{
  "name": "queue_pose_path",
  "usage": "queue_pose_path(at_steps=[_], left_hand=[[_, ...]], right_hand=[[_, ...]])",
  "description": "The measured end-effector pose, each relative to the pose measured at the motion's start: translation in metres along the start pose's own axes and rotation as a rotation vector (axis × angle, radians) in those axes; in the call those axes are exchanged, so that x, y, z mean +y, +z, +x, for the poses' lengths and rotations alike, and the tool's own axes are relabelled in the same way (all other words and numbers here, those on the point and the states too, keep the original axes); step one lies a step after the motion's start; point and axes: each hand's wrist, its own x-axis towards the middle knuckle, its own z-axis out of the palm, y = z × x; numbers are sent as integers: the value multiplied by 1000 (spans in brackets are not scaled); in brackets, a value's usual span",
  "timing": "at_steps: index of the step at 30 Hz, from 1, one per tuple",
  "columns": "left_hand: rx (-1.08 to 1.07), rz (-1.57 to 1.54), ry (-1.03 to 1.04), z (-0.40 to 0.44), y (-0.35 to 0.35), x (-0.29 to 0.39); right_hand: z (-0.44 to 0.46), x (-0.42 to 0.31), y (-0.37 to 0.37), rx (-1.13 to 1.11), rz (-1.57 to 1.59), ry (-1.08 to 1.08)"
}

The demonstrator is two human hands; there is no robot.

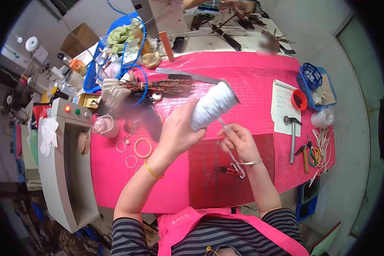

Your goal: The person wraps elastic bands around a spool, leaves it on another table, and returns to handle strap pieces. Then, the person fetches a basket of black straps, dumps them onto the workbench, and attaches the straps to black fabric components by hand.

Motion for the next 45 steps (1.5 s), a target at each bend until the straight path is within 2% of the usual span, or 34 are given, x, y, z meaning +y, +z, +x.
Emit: queue_pose_path(at_steps=[3,7,8,11,12,15,16,17,18,19,20,22,23,24,25,27,28,29,30,32,33,35,38,39,40,43,44,45], left_hand=[[-155,-475,-401,-14,-32,-3],[-274,-1273,-599,-34,-46,-35],[-345,-1390,-639,-39,-53,-33],[-414,-1547,-583,-55,-53,-30],[-464,-1594,-572,-60,-53,-30],[-499,-1573,-490,-73,-58,-16],[-481,-1462,-442,-77,-56,-12],[-576,-1382,-300,-79,-50,-13],[-702,-1219,-411,-85,-51,-13],[-658,-1116,-388,-90,-52,-9],[-615,-1010,-369,-96,-53,-5],[-548,-850,-523,-103,-54,-9],[-509,-772,-600,-107,-55,-11],[-382,-689,-575,-110,-55,-12],[-356,-563,-505,-108,-57,-14],[-322,-316,-384,-110,-60,-17],[-212,-82,-252,-112,-58,-18],[-187,-12,-282,-112,-57,-18],[-162,58,-310,-110,-58,-19],[-26,180,-320,-113,-56,-27],[30,222,-286,-113,-58,-31],[137,304,-222,-111,-62,-38],[226,376,-104,-105,-65,-37],[250,398,-61,-103,-66,-34],[252,410,-39,-102,-65,-30],[263,434,18,-99,-69,-22],[268,431,24,-100,-72,-22],[275,425,25,-101,-74,-22]], right_hand=[[-34,-29,45,109,-13,102],[-45,0,47,-11,12,196],[-43,4,44,-5,52,231],[-33,31,30,-48,-35,189],[-27,40,25,-58,-119,235],[16,58,19,-222,-399,130],[34,60,21,-212,-378,-43],[52,48,24,-298,-470,-104],[70,36,28,-379,-556,-173],[84,-1,39,-568,-762,-143],[88,-28,53,-627,-952,-335],[84,-63,79,-704,-1276,-717],[76,-72,88,-704,-1398,-768],[66,-80,96,-705,-1524,-827],[56,-87,104,-705,-1650,-888],[31,-96,115,-693,-1742,-881],[18,-96,118,-687,-1787,-879],[4,-92,120,-646,-1764,-929],[-12,-91,123,-625,-1767,-890],[-40,-67,117,-480,-1641,-591],[-48,-47,112,-391,-1503,-355],[-49,-1,91,-342,-1474,163],[-22,31,69,-399,-1134,-131],[-6,20,80,-340,-857,-4],[11,33,82,-227,-748,-169],[41,20,107,-267,-255,66],[45,20,102,-413,-287,138],[42,21,101,-392,-200,173]])
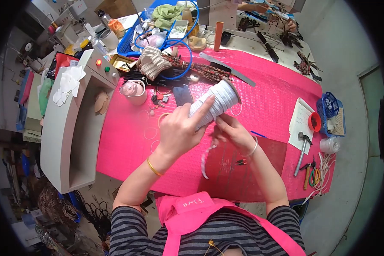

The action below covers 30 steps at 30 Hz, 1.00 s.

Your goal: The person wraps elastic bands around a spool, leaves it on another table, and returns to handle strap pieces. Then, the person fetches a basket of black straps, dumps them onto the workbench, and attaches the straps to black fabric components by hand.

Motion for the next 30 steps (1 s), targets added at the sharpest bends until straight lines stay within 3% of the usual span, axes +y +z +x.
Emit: queue_pose_path(at_steps=[2,3,6,10,11,14,16,18,20,24,28,29,30], left_hand=[[-62,-40,-40,-2,-10,-5],[-91,-63,-65,-4,-13,-8],[-244,-1181,-655,-8,-15,-21],[-345,-1850,-828,-18,-16,-29],[-482,-1964,-784,-19,-19,-27],[-689,-1992,-762,-30,-11,-10],[-834,-1634,-590,-37,-6,-11],[-928,-1328,-648,-41,-10,-12],[-894,-1042,-581,-34,-21,-10],[-809,-505,-283,-29,-26,1],[-475,-161,-275,-44,-19,4],[-376,-100,-264,-46,-16,2],[-308,-67,-243,-48,-13,0]], right_hand=[[-11,7,4,17,174,49],[-17,8,7,35,118,23],[-39,7,19,171,165,-58],[-41,56,1,76,77,-98],[-36,60,-2,63,47,-42],[-2,53,-21,7,-262,16],[25,2,-28,-100,-274,156],[39,-26,-27,-264,-769,-197],[41,-70,-12,-397,-1189,-489],[13,-90,32,-462,-1466,-528],[-41,-73,54,-94,-1570,-447],[-47,-51,50,92,-1231,-418],[-54,-36,44,152,-1149,-160]])
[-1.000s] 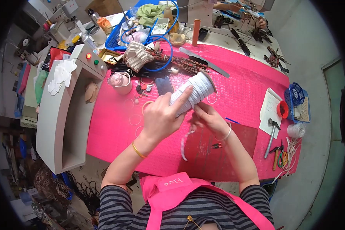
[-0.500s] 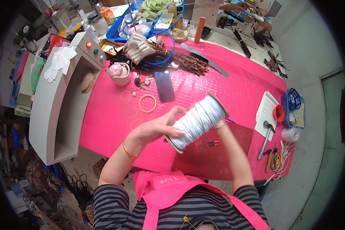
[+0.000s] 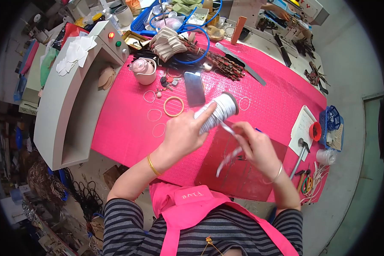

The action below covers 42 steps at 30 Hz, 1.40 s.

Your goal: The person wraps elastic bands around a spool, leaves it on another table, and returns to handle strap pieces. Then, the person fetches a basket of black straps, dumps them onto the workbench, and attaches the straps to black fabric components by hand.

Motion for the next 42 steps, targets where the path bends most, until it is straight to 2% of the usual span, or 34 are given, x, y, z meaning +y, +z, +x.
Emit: queue_pose_path(at_steps=[2,3,6,7,10,14,17,20,24,26,28,30,31,35,38,41,42], left_hand=[[144,56,42,3,4,-6],[172,91,50,5,4,-6],[267,119,91,9,3,-4],[295,118,115,10,2,-3],[364,114,180,11,1,-4],[445,115,251,12,-3,-8],[453,126,255,13,-10,-11],[425,106,235,11,-16,-9],[346,114,196,8,-22,-5],[361,113,194,8,-21,-7],[378,118,200,7,-18,-7],[405,131,204,7,-14,-5],[390,129,198,7,-15,-4],[356,122,153,5,-17,-3],[374,116,130,6,-17,-6],[378,106,134,6,-14,-3],[377,105,137,7,-13,-2]], right_hand=[[-6,5,8,-337,482,345],[-9,21,23,-435,743,355],[-4,37,45,-496,1127,233],[1,30,43,-521,1254,284],[16,30,59,-410,1394,302],[28,26,61,-162,1336,230],[31,16,56,-7,1166,1],[37,21,49,-129,1220,115],[32,23,61,53,1046,57],[36,8,68,197,1081,56],[35,-1,66,197,1168,149],[30,-6,61,37,1299,332],[28,-8,62,116,1286,362],[17,-1,72,344,913,224],[6,-2,60,216,1115,209],[11,4,62,211,1198,55],[13,2,56,158,1329,97]])
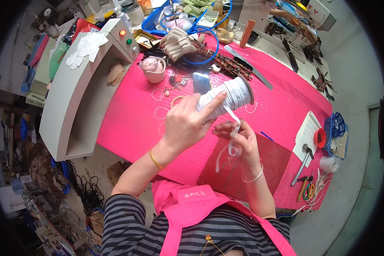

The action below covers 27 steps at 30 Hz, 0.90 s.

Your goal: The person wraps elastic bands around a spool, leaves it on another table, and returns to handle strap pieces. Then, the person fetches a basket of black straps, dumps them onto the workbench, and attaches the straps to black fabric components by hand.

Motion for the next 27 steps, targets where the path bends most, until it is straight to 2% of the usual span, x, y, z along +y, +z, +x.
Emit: queue_pose_path(at_steps=[2,6,9,10,12,16,17,20,21,23,24,26,27], left_hand=[[19,-9,-3,1,1,1],[31,-45,-51,3,-1,-4],[-164,-552,-393,8,-12,-9],[-229,-826,-499,10,-16,-10],[-361,-1379,-703,15,-23,-15],[-475,-1725,-762,11,-22,-23],[-500,-1776,-713,7,-17,-23],[-548,-1990,-795,4,-12,-10],[-518,-1983,-782,3,-9,-5],[-609,-2083,-750,-1,-3,-8],[-653,-2132,-737,-3,-1,-10],[-579,-2166,-768,-5,-5,-11],[-538,-2182,-781,-5,-7,-12]], right_hand=[[2,-14,6,-34,251,145],[0,-11,-12,-264,250,141],[-12,-10,-6,-187,-102,161],[-15,-8,-3,-167,-213,154],[-16,3,-9,-147,-222,135],[-15,32,-38,-212,-115,139],[-13,37,-43,-237,-82,130],[3,35,-55,-356,-7,308],[6,33,-56,-347,-36,314],[15,27,-59,-333,-98,322],[17,23,-61,-319,-92,250],[19,14,-65,-294,-77,107],[19,11,-67,-391,79,-34]])
